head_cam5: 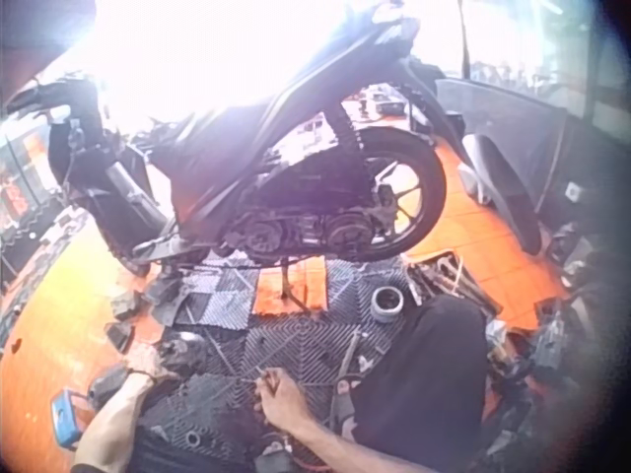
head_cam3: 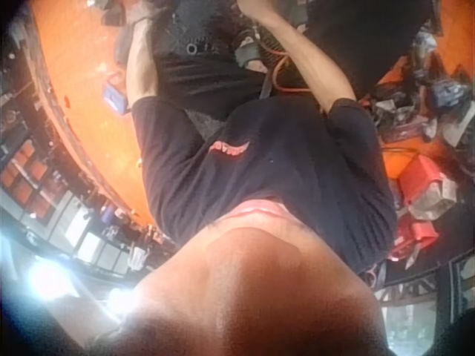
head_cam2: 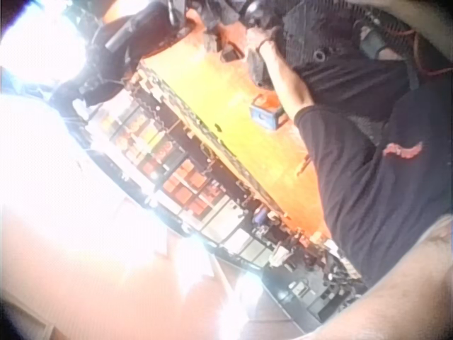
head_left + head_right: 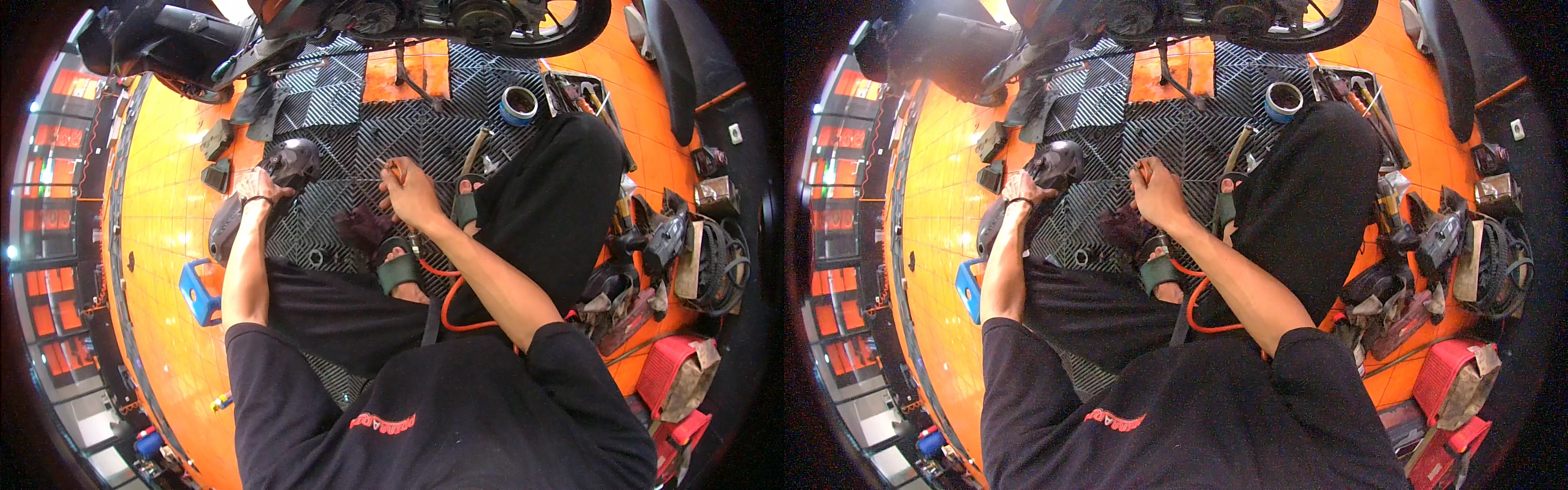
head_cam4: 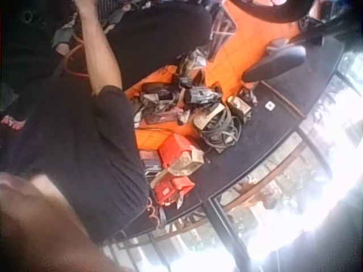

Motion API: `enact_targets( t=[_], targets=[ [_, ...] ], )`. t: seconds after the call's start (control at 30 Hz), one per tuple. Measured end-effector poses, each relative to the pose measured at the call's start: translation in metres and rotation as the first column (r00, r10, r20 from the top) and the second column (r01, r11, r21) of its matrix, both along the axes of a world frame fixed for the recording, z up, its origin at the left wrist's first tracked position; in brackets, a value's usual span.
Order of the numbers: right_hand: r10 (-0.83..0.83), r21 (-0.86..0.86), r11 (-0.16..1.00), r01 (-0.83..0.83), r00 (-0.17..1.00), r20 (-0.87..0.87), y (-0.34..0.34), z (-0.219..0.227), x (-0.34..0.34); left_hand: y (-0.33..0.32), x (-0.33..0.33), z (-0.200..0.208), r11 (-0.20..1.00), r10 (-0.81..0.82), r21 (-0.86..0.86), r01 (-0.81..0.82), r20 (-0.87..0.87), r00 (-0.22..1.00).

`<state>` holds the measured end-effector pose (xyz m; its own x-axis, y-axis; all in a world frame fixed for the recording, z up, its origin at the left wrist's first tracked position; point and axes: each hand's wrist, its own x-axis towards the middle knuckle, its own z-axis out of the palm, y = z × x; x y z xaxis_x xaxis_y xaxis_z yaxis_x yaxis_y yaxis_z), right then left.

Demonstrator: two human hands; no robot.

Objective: The person removes the transmission belt and clutch components from a motorcycle, cleans the parts with a cloth, and then reinstalls the outer transmission cover.

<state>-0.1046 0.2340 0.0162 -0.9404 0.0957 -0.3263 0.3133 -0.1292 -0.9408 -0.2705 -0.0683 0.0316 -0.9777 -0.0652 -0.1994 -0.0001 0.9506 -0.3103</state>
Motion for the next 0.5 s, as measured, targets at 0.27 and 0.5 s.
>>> enact_targets(
  t=[0.27, 0.5],
  targets=[
    [-0.011, 0.015, 1.0, 0.011, 1.0, 0.017, 0.003, -0.001, -0.003, 0.01, 0.008, 0.009, 0.999, -0.03, -0.039, 0.028, -0.059, 0.998],
    [0.031, 0.043, 0.999, -0.032, 0.999, 0.021, 0.005, -0.008, -0.009, 0.006, 0.002, 0.012, 0.995, -0.087, 0.034, 0.091, -0.105, 0.991]
  ],
)
